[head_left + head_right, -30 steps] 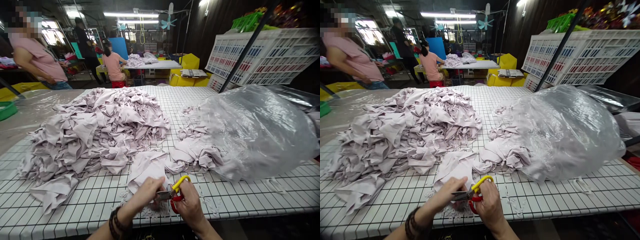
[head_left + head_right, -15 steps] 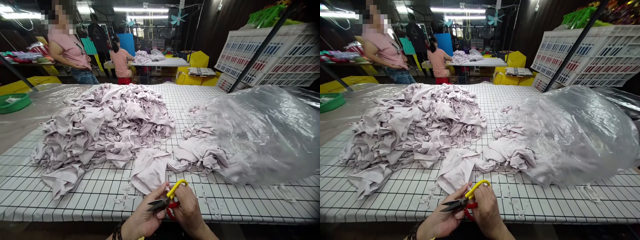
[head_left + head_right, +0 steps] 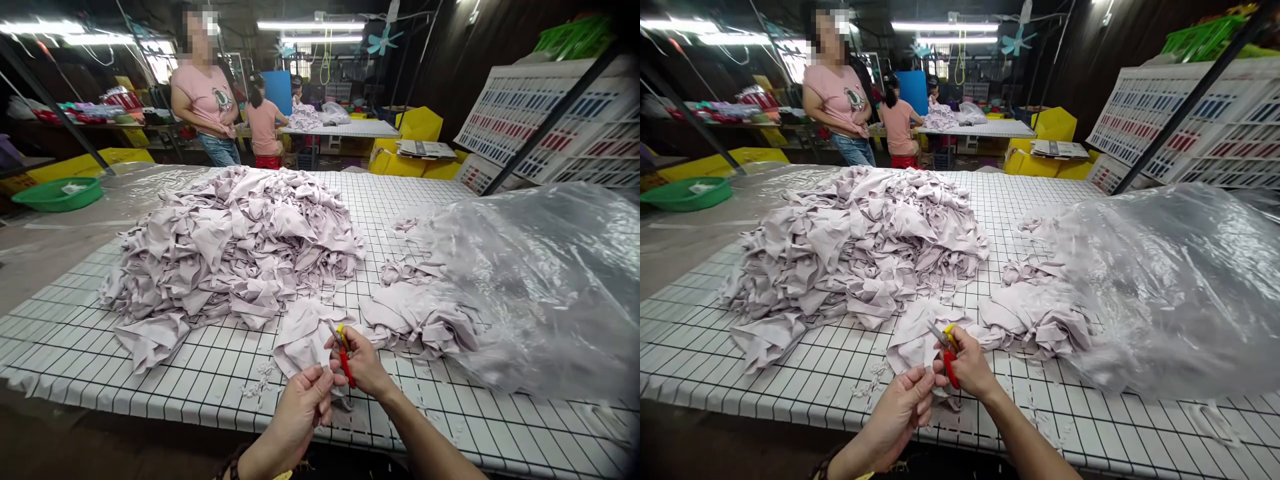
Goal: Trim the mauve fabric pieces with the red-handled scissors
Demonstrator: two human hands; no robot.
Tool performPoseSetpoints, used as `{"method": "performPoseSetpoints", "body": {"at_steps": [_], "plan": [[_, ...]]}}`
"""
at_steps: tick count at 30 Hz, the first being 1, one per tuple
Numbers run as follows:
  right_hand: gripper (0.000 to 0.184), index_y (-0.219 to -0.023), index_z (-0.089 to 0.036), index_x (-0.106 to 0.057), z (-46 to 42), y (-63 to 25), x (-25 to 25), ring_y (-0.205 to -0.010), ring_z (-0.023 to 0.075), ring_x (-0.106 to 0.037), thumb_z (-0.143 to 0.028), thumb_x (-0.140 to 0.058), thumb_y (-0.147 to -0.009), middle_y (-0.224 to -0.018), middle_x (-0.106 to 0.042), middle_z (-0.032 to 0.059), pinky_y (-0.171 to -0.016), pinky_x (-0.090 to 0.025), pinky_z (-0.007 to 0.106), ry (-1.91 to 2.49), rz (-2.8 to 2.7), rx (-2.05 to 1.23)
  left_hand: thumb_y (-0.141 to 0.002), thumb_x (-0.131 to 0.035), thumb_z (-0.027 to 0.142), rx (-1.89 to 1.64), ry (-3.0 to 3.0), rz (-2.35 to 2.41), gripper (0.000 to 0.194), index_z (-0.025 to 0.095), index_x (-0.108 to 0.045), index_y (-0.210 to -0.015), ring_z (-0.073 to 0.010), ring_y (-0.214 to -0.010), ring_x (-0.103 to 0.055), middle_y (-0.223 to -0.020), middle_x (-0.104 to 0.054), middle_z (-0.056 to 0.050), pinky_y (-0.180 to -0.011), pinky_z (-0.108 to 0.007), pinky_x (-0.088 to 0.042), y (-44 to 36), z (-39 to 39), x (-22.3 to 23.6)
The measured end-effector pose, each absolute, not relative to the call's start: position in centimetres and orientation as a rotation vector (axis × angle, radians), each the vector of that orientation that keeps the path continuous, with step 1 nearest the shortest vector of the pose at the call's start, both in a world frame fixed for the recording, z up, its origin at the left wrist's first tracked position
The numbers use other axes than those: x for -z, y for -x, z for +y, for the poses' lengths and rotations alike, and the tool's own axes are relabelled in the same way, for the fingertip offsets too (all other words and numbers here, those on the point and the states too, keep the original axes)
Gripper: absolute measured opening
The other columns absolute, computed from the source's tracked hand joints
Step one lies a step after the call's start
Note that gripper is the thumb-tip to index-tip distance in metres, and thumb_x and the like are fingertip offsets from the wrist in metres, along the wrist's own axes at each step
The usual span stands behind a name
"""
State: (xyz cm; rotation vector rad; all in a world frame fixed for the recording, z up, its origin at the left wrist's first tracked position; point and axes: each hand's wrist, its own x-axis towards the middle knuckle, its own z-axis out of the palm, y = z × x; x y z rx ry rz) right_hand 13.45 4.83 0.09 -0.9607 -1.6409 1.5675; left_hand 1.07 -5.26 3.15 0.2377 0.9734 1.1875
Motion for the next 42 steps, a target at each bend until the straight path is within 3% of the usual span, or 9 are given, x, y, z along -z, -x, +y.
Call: {"method": "performPoseSetpoints", "body": {"at_steps": [6, 9, 13, 17, 22, 26, 31, 36, 42], "plan": [[0.015, -0.083, -0.02, -0.052, 5.2, -11.7, -1.9, -0.07, 0.0143, -0.058, -0.028, -0.064, -0.078, -0.086, -0.065, 0.003, -0.064, -0.047, 0.025, 1.06, -1.393, -1.213, -0.08, -0.067, 0.04, -1.308, -0.431, 1.05, 0.031, 0.011, -0.065, -0.089, -0.0027, -0.041, -0.039, -0.07, -0.062, -0.002, -0.041, -0.018, -0.036, -0.3, -4.3, -3.2], [0.016, -0.08, -0.02, -0.051, 4.5, -12.2, -2.2, -0.069, 0.0151, -0.059, -0.026, -0.066, -0.076, -0.078, -0.063, 0.0012, -0.064, -0.047, 0.025, 1.162, -1.466, -1.059, -0.08, -0.065, 0.043, -1.395, -0.572, 1.135, 0.031, 0.012, -0.067, -0.086, -0.005, -0.045, -0.045, -0.068, -0.057, -0.001, -0.042, -0.018, -0.04, -0.1, -3.7, -3.4], [0.015, -0.084, -0.019, -0.054, 3.2, -12.7, -1.3, -0.067, 0.0155, -0.058, -0.028, -0.064, -0.078, -0.072, -0.06, -0.0006, -0.062, -0.047, 0.024, 1.245, -1.469, -1.109, -0.081, -0.062, 0.046, -1.447, -0.773, 1.271, 0.034, 0.013, -0.07, -0.082, -0.0092, -0.056, -0.054, -0.099, -0.059, -0.011, -0.04, -0.019, -0.043, 0.2, -3.3, -4.1], [0.017, -0.086, -0.018, -0.055, 2.2, -12.9, -0.7, -0.071, 0.0164, -0.059, -0.031, -0.063, -0.079, -0.079, -0.064, 0.0026, -0.066, -0.048, 0.026, 1.224, -1.478, -1.242, -0.082, -0.061, 0.044, -1.423, -0.846, 1.328, 0.031, 0.015, -0.071, -0.08, -0.0054, -0.05, -0.051, -0.134, -0.044, -0.014, -0.041, -0.022, -0.044, 0.3, -3.3, -4.5], [0.02, -0.084, -0.018, -0.053, 2.1, -13.4, -0.9, -0.067, 0.0166, -0.057, -0.034, -0.064, -0.079, -0.076, -0.063, 0.0026, -0.063, -0.047, 0.027, 1.197, -1.483, -1.384, -0.08, -0.063, 0.042, -1.365, -0.908, 1.318, 0.028, 0.015, -0.071, -0.075, -0.0147, -0.062, -0.058, -0.119, -0.056, -0.015, -0.044, -0.023, -0.042, 0.4, -3.1, -3.9], [0.022, -0.077, -0.019, -0.053, 2.9, -14.7, -1.9, -0.059, 0.0132, -0.05, -0.036, -0.066, -0.077, -0.067, -0.055, -0.0021, -0.056, -0.042, 0.024, 1.195, -1.628, -1.48, -0.086, -0.057, 0.039, -1.338, -0.988, 1.226, 0.028, 0.015, -0.069, -0.076, -0.0085, -0.049, -0.051, -0.107, -0.061, -0.012, -0.046, -0.025, -0.043, 0.5, -2.7, -3.1], [0.032, -0.07, -0.021, -0.044, 3.0, -17.1, -4.2, -0.057, 0.0117, -0.041, -0.043, -0.068, -0.074, -0.061, -0.045, -0.0057, -0.052, -0.033, 0.023, 1.388, -2.01, -1.229, -0.088, -0.056, 0.033, -1.383, -1.099, 1.268, 0.022, 0.017, -0.064, -0.075, -0.013, -0.061, -0.053, -0.074, -0.055, -0.004, -0.06, -0.025, -0.043, 1.0, -2.4, -2.9], [0.036, -0.074, -0.022, -0.045, 2.1, -17.9, -5.1, -0.064, 0.015, -0.047, -0.047, -0.071, -0.068, -0.072, -0.054, -0.0023, -0.059, -0.036, 0.026, 1.421, -2.298, -0.928, -0.088, -0.057, 0.031, -1.347, -1.187, 1.336, 0.022, 0.017, -0.062, -0.07, -0.013, -0.06, -0.05, -0.067, -0.05, -0.001, -0.059, -0.024, -0.039, 1.3, -2.0, -3.2], [0.025, -0.074, -0.022, -0.045, 1.9, -17.1, -5.2, -0.063, 0.0155, -0.05, -0.038, -0.064, -0.072, -0.073, -0.057, -0.0001, -0.056, -0.036, 0.026, 1.389, -2.365, -0.732, -0.085, -0.058, 0.028, -1.291, -1.215, 1.304, 0.02, 0.018, -0.065, -0.07, -0.0127, -0.055, -0.048, -0.066, -0.049, -0.001, -0.054, -0.024, -0.037, 1.3, -1.9, -3.2]]}}
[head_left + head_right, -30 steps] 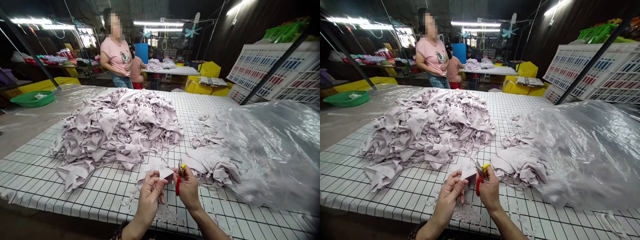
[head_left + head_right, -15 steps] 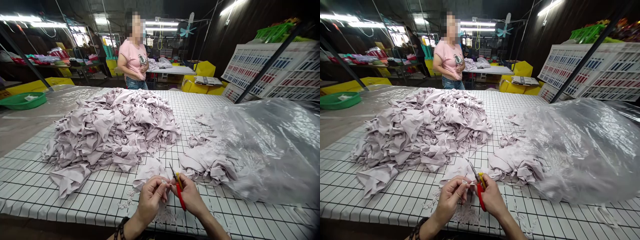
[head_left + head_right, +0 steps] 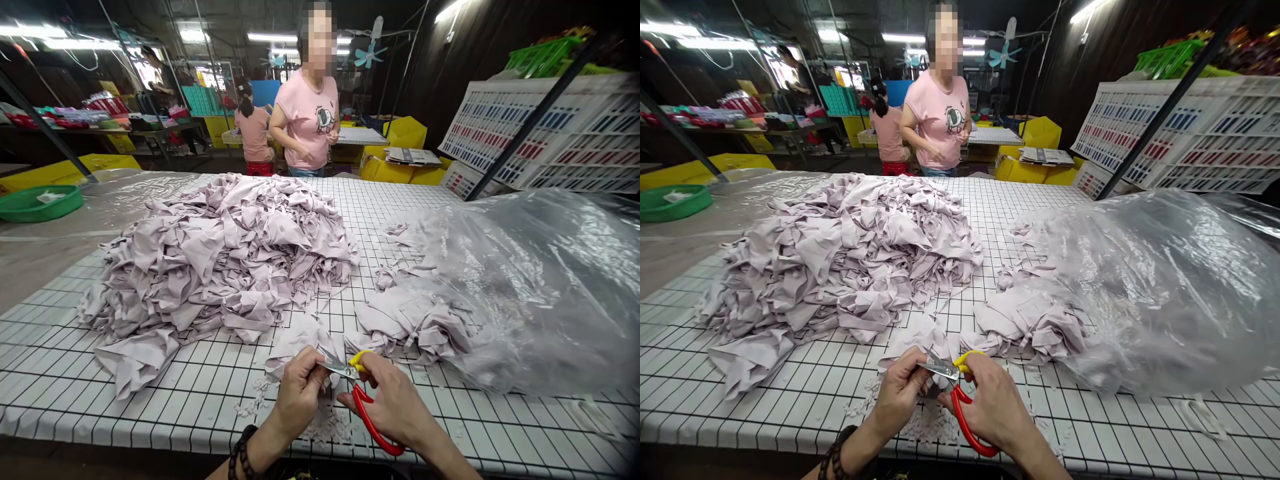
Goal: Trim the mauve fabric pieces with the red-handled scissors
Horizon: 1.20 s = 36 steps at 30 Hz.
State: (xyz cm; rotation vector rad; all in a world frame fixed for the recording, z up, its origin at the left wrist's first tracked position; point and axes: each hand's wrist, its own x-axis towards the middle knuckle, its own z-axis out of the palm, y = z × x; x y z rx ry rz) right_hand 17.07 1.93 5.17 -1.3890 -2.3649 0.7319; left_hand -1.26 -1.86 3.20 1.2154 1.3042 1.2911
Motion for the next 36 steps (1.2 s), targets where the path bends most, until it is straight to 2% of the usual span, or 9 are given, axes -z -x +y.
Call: {"method": "performPoseSetpoints", "body": {"at_steps": [5, 22, 36], "plan": [[0.025, -0.073, -0.023, -0.044, 1.9, -16.8, -5.1, -0.062, 0.0155, -0.049, -0.038, -0.063, -0.073, -0.072, -0.056, -0.0002, -0.055, -0.035, 0.025, 1.359, -2.403, -0.627, -0.084, -0.059, 0.025, -1.29, -1.255, 1.312, 0.02, 0.018, -0.066, -0.067, -0.0145, -0.059, -0.049, -0.065, -0.05, -0.002, -0.057, -0.025, -0.036, 1.3, -1.9, -3.1], [0.027, -0.068, -0.022, -0.045, 1.9, -17.2, -3.7, -0.057, 0.0142, -0.046, -0.043, -0.062, -0.075, -0.065, -0.055, -0.0013, -0.053, -0.028, 0.024, 1.373, -2.412, -0.534, -0.085, -0.058, 0.034, -1.192, -1.137, 1.239, 0.024, 0.016, -0.063, -0.07, -0.0118, -0.057, -0.049, -0.072, -0.048, -0.002, -0.048, -0.02, -0.04, 1.2, -1.9, -2.4], [0.03, -0.063, -0.021, -0.049, 1.9, -17.4, -2.6, -0.052, 0.0127, -0.047, -0.044, -0.059, -0.079, -0.057, -0.055, -0.002, -0.051, -0.025, 0.025, 1.394, -2.459, -0.61, -0.088, -0.053, 0.039, -1.11, -1.167, 1.252, 0.03, 0.015, -0.063, -0.074, -0.012, -0.057, -0.049, -0.076, -0.052, -0.004, -0.048, -0.021, -0.042, 1.3, -2.1, -2.2]]}}
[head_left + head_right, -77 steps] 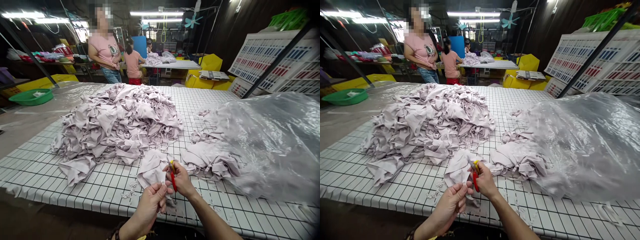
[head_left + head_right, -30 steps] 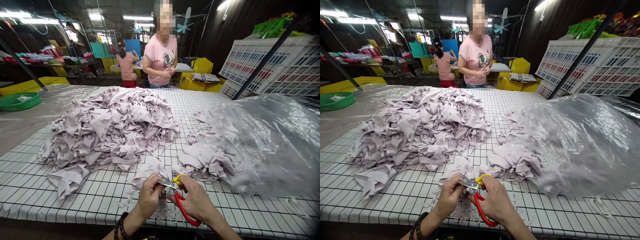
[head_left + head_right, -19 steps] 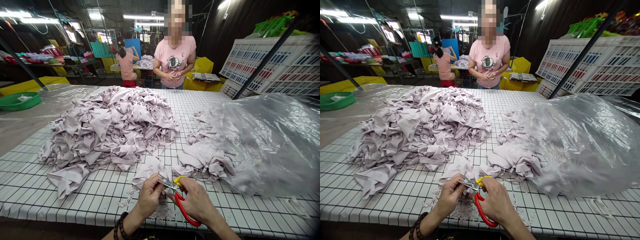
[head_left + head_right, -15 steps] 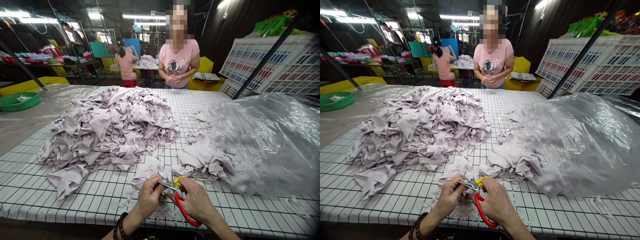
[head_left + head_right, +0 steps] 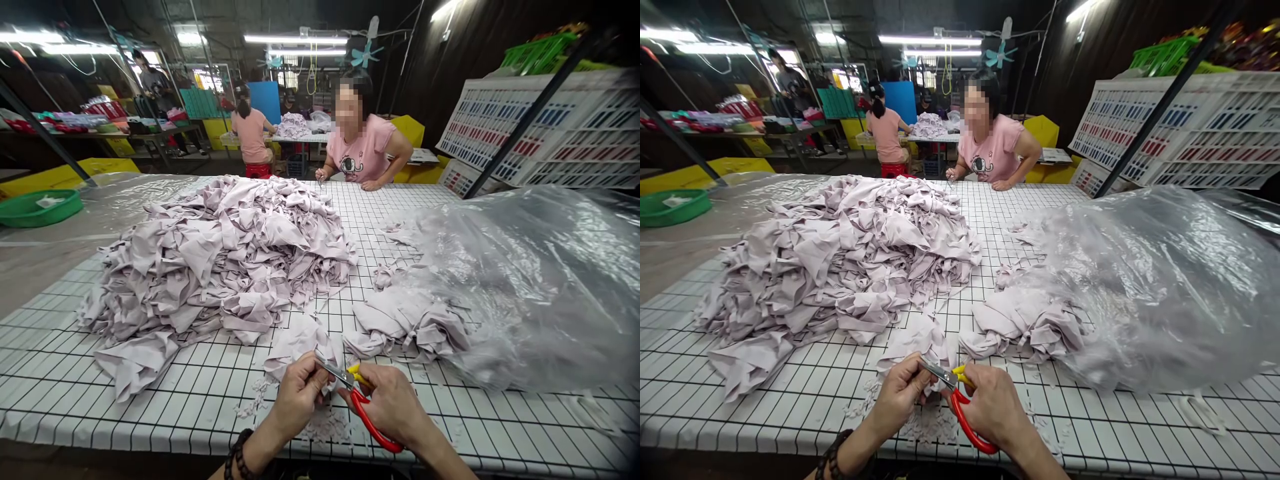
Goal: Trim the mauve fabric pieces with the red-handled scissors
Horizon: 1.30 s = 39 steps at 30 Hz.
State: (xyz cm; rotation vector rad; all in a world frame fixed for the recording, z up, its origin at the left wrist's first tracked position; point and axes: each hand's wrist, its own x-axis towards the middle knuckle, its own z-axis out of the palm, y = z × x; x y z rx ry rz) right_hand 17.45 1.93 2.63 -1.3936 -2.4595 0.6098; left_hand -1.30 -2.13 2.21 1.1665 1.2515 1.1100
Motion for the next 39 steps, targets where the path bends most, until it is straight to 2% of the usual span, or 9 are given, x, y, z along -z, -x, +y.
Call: {"method": "performPoseSetpoints", "body": {"at_steps": [4, 9, 13, 16, 19, 22, 28, 33, 39], "plan": [[0.036, -0.057, -0.021, -0.043, 2.0, -17.7, -2.6, -0.049, 0.0118, -0.042, -0.047, -0.06, -0.077, -0.052, -0.051, -0.0037, -0.049, -0.024, 0.024, 1.463, -2.369, -0.724, -0.09, -0.048, 0.039, -1.042, -1.442, 1.446, 0.029, 0.017, -0.063, -0.078, -0.0174, -0.071, -0.054, -0.078, -0.054, -0.005, -0.066, -0.027, -0.045, 2.0, -1.5, -1.7], [0.033, -0.063, -0.023, -0.047, 2.5, -20.0, -2.3, -0.053, 0.014, -0.049, -0.051, -0.061, -0.075, -0.056, -0.056, -0.0034, -0.05, -0.03, 0.023, 1.695, -2.118, -0.813, -0.077, -0.062, 0.042, -0.748, -1.741, 1.994, 0.043, 0.018, -0.056, -0.112, -0.0288, -0.096, -0.054, -0.113, -0.053, -0.013, -0.082, -0.038, -0.042, 3.9, 0.8, 0.9], [0.021, -0.08, -0.024, -0.056, 3.7, -22.9, -1.2, -0.06, 0.0174, -0.056, -0.045, -0.054, -0.079, -0.066, -0.063, -0.0015, -0.054, -0.037, 0.025, 1.977, -1.818, -0.785, -0.087, -0.047, 0.032, -0.542, -1.709, 1.867, 0.021, 0.016, -0.059, -0.094, -0.0212, -0.076, -0.058, -0.086, -0.062, -0.007, -0.068, -0.03, -0.044, 7.3, 4.0, -0.1], [0.02, -0.091, -0.024, -0.057, 4.9, -24.3, -0.3, -0.067, 0.0185, -0.06, -0.04, -0.05, -0.081, -0.075, -0.066, 0.0005, -0.057, -0.04, 0.025, 2.069, -1.66, -0.694, -0.091, -0.041, 0.038, -0.621, -1.694, 2.047, 0.029, 0.016, -0.06, -0.095, -0.0177, -0.066, -0.055, -0.083, -0.062, -0.006, -0.059, -0.027, -0.043, 11.6, 7.2, -4.6], [0.018, -0.094, -0.022, -0.055, 6.5, -24.3, 0.2, -0.072, 0.0191, -0.061, -0.034, -0.048, -0.084, -0.082, -0.067, 0.003, -0.06, -0.04, 0.025, 2.084, -1.685, -0.382, -0.092, -0.04, 0.043, -0.735, -1.92, 2.432, 0.037, 0.012, -0.057, -0.101, -0.0183, -0.082, -0.055, -0.095, -0.058, -0.006, -0.072, -0.026, -0.044, 16.4, 10.9, -9.8], [0.017, -0.096, -0.017, -0.054, 8.6, -23.5, 0.5, -0.085, 0.0229, -0.06, -0.029, -0.045, -0.087, -0.091, -0.065, 0.0093, -0.072, -0.04, 0.029, 2.061, -1.712, -0.113, -0.094, -0.036, 0.042, -0.339, -1.953, 2.614, 0.044, 0.006, -0.052, -0.114, -0.0231, -0.101, -0.052, -0.113, -0.053, -0.01, -0.085, -0.031, -0.041, 20.0, 14.0, -13.1], [0.008, -0.085, -0.015, -0.055, 10.7, -23.3, 0.3, -0.084, 0.025, -0.058, -0.016, -0.047, -0.083, -0.085, -0.065, 0.0126, -0.074, -0.038, 0.033, 2.016, -1.756, -0.063, -0.077, -0.06, 0.058, -0.039, -1.883, 2.609, 0.058, 0.0, -0.062, -0.08, -0.0354, -0.091, -0.057, -0.139, -0.032, -0.029, -0.073, -0.043, -0.045, 18.0, 13.4, -14.1], [0.004, -0.085, -0.018, -0.051, 6.4, -20.4, -2.0, -0.072, 0.0187, -0.055, -0.016, -0.05, -0.081, -0.079, -0.062, 0.005, -0.065, -0.04, 0.027, 1.727, -1.824, -0.221, -0.085, -0.045, 0.059, -0.456, -1.982, 1.983, 0.05, 0.015, -0.067, -0.089, -0.0255, -0.082, -0.059, -0.098, -0.064, -0.013, -0.065, -0.033, -0.046, 8.2, 9.9, -11.3], [0.019, -0.078, -0.021, -0.048, -0.1, -15.0, -3.4, -0.07, 0.0171, -0.05, -0.004, -0.046, -0.069, -0.075, -0.057, 0.0008, -0.066, -0.039, 0.028, 1.11, -2.054, -0.526, -0.077, -0.054, 0.064, -0.217, -1.172, 1.034, 0.054, 0.012, -0.066, -0.068, -0.0119, -0.049, -0.051, -0.058, -0.06, -0.002, -0.048, -0.022, -0.037, 0.5, 7.8, -4.2]]}}
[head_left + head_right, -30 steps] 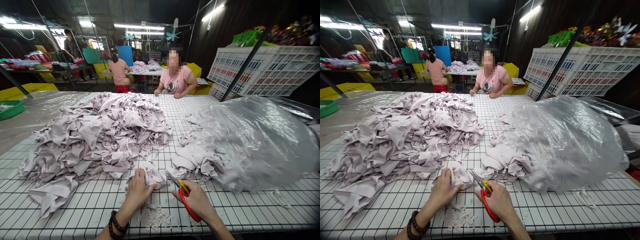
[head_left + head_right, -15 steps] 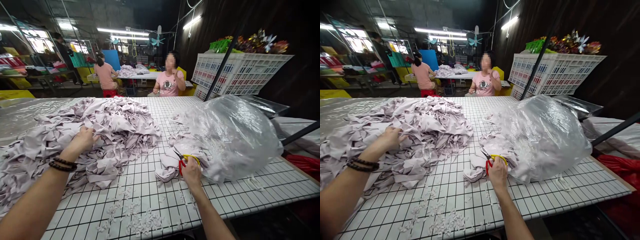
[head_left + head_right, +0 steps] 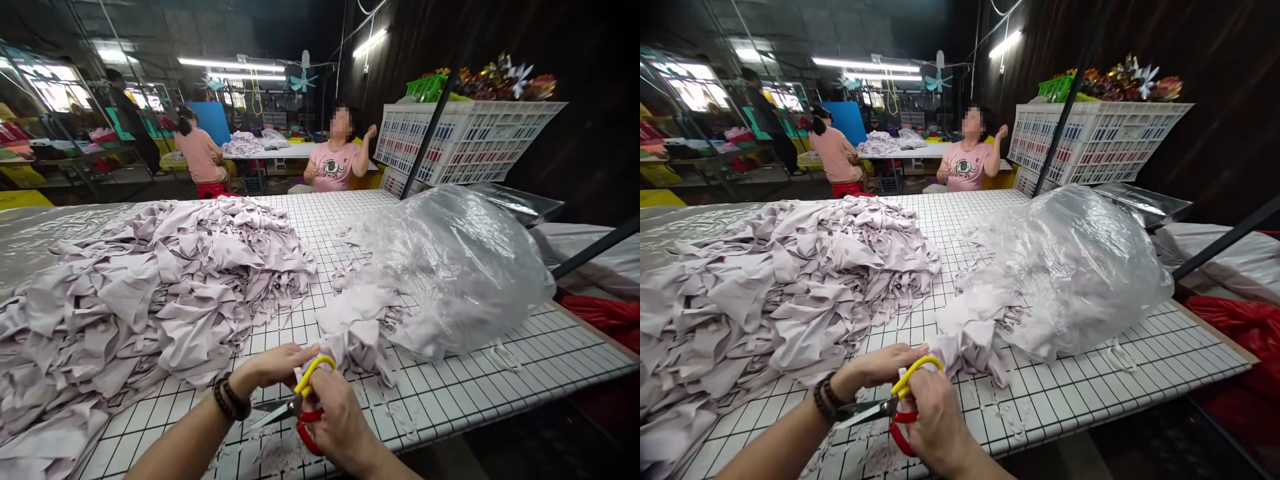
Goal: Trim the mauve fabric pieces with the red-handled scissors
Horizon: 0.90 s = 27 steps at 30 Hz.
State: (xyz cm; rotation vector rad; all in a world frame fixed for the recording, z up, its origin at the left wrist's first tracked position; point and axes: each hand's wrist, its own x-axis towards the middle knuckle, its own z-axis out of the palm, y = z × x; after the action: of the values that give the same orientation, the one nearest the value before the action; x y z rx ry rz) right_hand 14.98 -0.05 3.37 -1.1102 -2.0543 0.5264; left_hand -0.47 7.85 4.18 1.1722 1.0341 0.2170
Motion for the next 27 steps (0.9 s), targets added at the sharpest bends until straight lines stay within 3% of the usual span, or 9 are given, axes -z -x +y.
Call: {"method": "performPoseSetpoints", "body": {"at_steps": [4, 6, 9, 12, 16, 19, 21, 23, 27], "plan": [[0.02, -0.076, -0.021, -0.048, -1.4, -15.4, -2.5, -0.067, 0.0154, -0.049, -0.003, -0.049, -0.067, -0.074, -0.057, -0.0008, -0.064, -0.04, 0.026, 1.15, -2.057, -0.725, -0.07, -0.074, 0.041, -0.381, -0.854, 0.926, 0.032, 0.01, -0.066, -0.075, -0.0073, -0.047, -0.049, -0.06, -0.061, 0.0, -0.045, -0.018, -0.034, 0.3, 6.5, -1.4], [0.016, -0.076, -0.021, -0.049, -1.4, -16.5, -2.5, -0.066, 0.0149, -0.051, -0.007, -0.053, -0.069, -0.073, -0.058, -0.0012, -0.062, -0.041, 0.024, 1.214, -2.011, -0.865, -0.073, -0.073, 0.034, -0.449, -0.729, 0.89, 0.029, 0.011, -0.067, -0.092, -0.011, -0.06, -0.06, -0.081, -0.069, -0.006, -0.053, -0.02, -0.043, 1.3, 6.0, -1.2], [0.007, -0.076, -0.021, -0.051, -0.7, -18.4, -2.5, -0.062, 0.0145, -0.054, -0.022, -0.058, -0.076, -0.069, -0.059, -0.0015, -0.056, -0.041, 0.022, 1.425, -1.822, -1.007, -0.076, -0.07, 0.024, -0.557, -0.613, 0.83, 0.034, 0.012, -0.063, -0.108, -0.0158, -0.079, -0.065, -0.108, -0.066, -0.013, -0.068, -0.026, -0.05, 3.2, 5.7, -1.4], [0.015, -0.084, -0.022, -0.053, 0.6, -20.1, -1.7, -0.061, 0.0167, -0.057, -0.037, -0.053, -0.081, -0.07, -0.061, -0.0003, -0.056, -0.042, 0.025, 1.733, -1.669, -0.867, -0.078, -0.067, 0.019, -0.632, -0.609, 0.851, 0.033, 0.011, -0.064, -0.11, -0.0077, -0.06, -0.056, -0.1, -0.065, -0.011, -0.058, -0.022, -0.045, 4.6, 5.4, -1.5], [0.017, -0.087, -0.023, -0.053, 2.3, -21.9, 0.8, -0.079, 0.0215, -0.061, -0.037, -0.054, -0.078, -0.087, -0.065, 0.004, -0.065, -0.043, 0.029, 1.929, -1.776, -0.599, -0.081, -0.062, 0.028, -0.651, -0.773, 0.998, 0.03, 0.012, -0.065, -0.107, -0.0022, -0.046, -0.031, -0.089, -0.064, -0.006, -0.044, -0.018, -0.026, 5.4, 5.2, -2.0], [0.015, -0.088, -0.023, -0.054, 3.0, -22.4, 2.1, -0.085, 0.0217, -0.062, -0.033, -0.052, -0.078, -0.092, -0.066, 0.0043, -0.068, -0.044, 0.029, 1.918, -1.814, -0.614, -0.082, -0.06, 0.038, -0.608, -1.04, 1.186, 0.035, 0.015, -0.065, -0.108, -0.0069, -0.056, -0.045, -0.092, -0.067, -0.006, -0.053, -0.02, -0.034, 5.8, 5.0, -2.8], [0.016, -0.09, -0.023, -0.054, 3.3, -22.4, 2.4, -0.083, 0.0216, -0.063, -0.033, -0.051, -0.078, -0.09, -0.066, 0.004, -0.069, -0.044, 0.03, 1.903, -1.798, -0.653, -0.082, -0.058, 0.044, -0.554, -1.251, 1.266, 0.042, 0.016, -0.065, -0.112, -0.0141, -0.076, -0.057, -0.099, -0.069, -0.006, -0.068, -0.023, -0.041, 5.9, 4.9, -3.1], [0.017, -0.091, -0.022, -0.055, 3.6, -22.3, 2.4, -0.081, 0.0218, -0.062, -0.033, -0.05, -0.079, -0.087, -0.066, 0.0041, -0.07, -0.045, 0.031, 1.869, -1.785, -0.681, -0.083, -0.054, 0.051, -0.473, -1.437, 1.288, 0.047, 0.017, -0.065, -0.113, -0.02, -0.089, -0.06, -0.101, -0.069, -0.007, -0.077, -0.026, -0.041, 5.7, 5.1, -2.9], [0.015, -0.089, -0.022, -0.055, 3.6, -22.2, 2.0, -0.08, 0.0215, -0.062, -0.032, -0.05, -0.078, -0.085, -0.064, 0.004, -0.07, -0.046, 0.031, 1.799, -1.778, -0.705, -0.08, -0.054, 0.054, -0.33, -1.623, 1.302, 0.054, 0.015, -0.064, -0.117, -0.0214, -0.081, -0.063, -0.095, -0.071, -0.007, -0.071, -0.026, -0.043, 4.1, 5.8, -1.7]]}}
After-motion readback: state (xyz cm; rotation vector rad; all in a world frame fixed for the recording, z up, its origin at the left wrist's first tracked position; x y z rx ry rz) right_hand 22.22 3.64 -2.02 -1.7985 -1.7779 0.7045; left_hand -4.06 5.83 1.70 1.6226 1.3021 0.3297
